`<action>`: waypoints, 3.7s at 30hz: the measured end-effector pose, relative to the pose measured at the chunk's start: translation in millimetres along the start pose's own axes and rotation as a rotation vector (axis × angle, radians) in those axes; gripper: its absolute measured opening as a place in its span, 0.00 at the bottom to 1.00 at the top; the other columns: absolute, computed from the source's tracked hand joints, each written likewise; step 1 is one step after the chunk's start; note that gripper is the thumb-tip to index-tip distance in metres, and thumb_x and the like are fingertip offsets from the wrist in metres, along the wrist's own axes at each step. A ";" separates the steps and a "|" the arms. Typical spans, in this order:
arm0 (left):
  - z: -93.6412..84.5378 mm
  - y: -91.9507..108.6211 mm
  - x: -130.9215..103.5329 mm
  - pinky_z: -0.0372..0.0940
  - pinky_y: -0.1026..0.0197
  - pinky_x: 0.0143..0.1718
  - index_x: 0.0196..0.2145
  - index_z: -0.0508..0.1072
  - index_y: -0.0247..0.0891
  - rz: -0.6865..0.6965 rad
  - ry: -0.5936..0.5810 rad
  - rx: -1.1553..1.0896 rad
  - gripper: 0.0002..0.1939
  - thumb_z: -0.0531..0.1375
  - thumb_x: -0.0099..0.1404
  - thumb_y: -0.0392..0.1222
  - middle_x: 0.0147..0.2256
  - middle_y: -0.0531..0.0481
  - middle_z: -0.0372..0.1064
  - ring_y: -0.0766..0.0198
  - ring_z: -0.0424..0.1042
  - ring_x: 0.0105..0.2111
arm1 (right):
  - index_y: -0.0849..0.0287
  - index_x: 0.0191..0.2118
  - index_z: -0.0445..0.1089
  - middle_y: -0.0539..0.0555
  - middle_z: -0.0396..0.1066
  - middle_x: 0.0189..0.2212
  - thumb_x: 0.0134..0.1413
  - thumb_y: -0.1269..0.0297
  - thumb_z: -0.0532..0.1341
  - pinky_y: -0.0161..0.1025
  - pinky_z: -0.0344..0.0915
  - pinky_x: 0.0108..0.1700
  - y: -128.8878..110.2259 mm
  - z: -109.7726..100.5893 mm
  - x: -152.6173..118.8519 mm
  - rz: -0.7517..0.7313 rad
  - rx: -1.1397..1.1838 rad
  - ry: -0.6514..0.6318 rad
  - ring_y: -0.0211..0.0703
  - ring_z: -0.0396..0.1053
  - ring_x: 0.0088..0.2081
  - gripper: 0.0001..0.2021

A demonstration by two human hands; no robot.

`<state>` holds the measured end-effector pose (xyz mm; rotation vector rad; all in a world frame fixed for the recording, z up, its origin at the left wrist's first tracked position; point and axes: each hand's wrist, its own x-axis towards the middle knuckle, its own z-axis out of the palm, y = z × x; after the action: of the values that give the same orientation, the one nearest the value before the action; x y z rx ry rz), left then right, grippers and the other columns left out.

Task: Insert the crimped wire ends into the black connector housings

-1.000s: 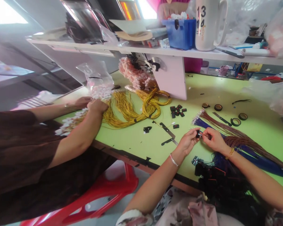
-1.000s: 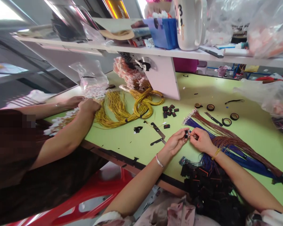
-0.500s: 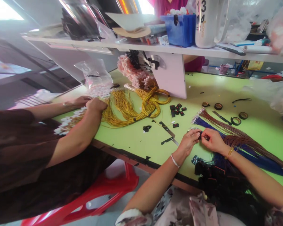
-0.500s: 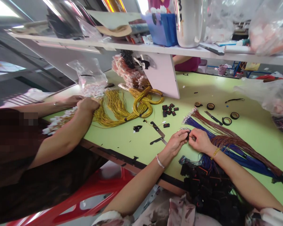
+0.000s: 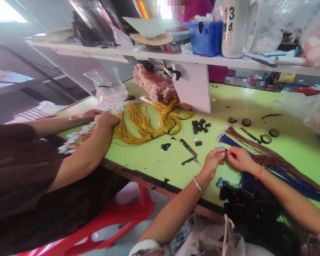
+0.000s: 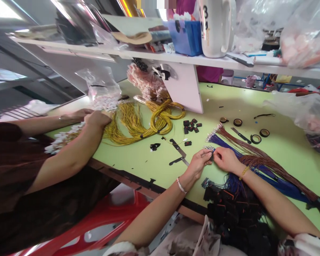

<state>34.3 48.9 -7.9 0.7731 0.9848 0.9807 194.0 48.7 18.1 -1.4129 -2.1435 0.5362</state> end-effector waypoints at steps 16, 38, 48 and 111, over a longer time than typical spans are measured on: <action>6.2 3.7 -10.8 0.64 0.60 0.40 0.41 0.72 0.36 0.342 -0.072 0.350 0.12 0.60 0.58 0.41 0.36 0.46 0.71 0.63 0.69 0.36 | 0.57 0.28 0.66 0.52 0.68 0.24 0.54 0.64 0.55 0.36 0.48 0.28 45.5 -26.1 43.2 0.224 -0.251 0.071 0.39 0.59 0.25 0.07; 3.6 -2.3 2.2 0.64 0.64 0.35 0.37 0.71 0.33 -0.108 -0.151 -0.372 0.11 0.65 0.54 0.34 0.32 0.48 0.68 0.69 0.68 0.30 | 0.60 0.23 0.65 0.45 0.59 0.17 0.47 0.66 0.58 0.31 0.51 0.24 -3.3 -12.5 -1.9 0.132 0.228 0.098 0.32 0.53 0.21 0.06; 2.3 -3.1 2.1 0.64 0.64 0.35 0.37 0.71 0.32 -0.119 -0.176 -0.376 0.09 0.62 0.57 0.33 0.31 0.48 0.68 0.69 0.69 0.30 | 0.59 0.23 0.65 0.46 0.59 0.17 0.47 0.67 0.57 0.32 0.48 0.24 -5.5 -6.9 -9.2 0.067 0.067 0.108 0.32 0.54 0.20 0.06; 1.2 -2.8 -2.7 0.63 0.63 0.33 0.36 0.71 0.33 -0.068 -0.106 -0.151 0.19 0.69 0.50 0.46 0.30 0.47 0.71 0.65 0.71 0.30 | 0.61 0.26 0.67 0.47 0.66 0.21 0.47 0.63 0.56 0.32 0.55 0.27 27.2 -33.5 85.1 0.214 0.268 0.193 0.34 0.59 0.23 0.07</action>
<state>35.7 45.2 -9.0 0.6549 0.8305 0.9345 206.3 139.2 45.8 -1.4830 -1.7099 0.7069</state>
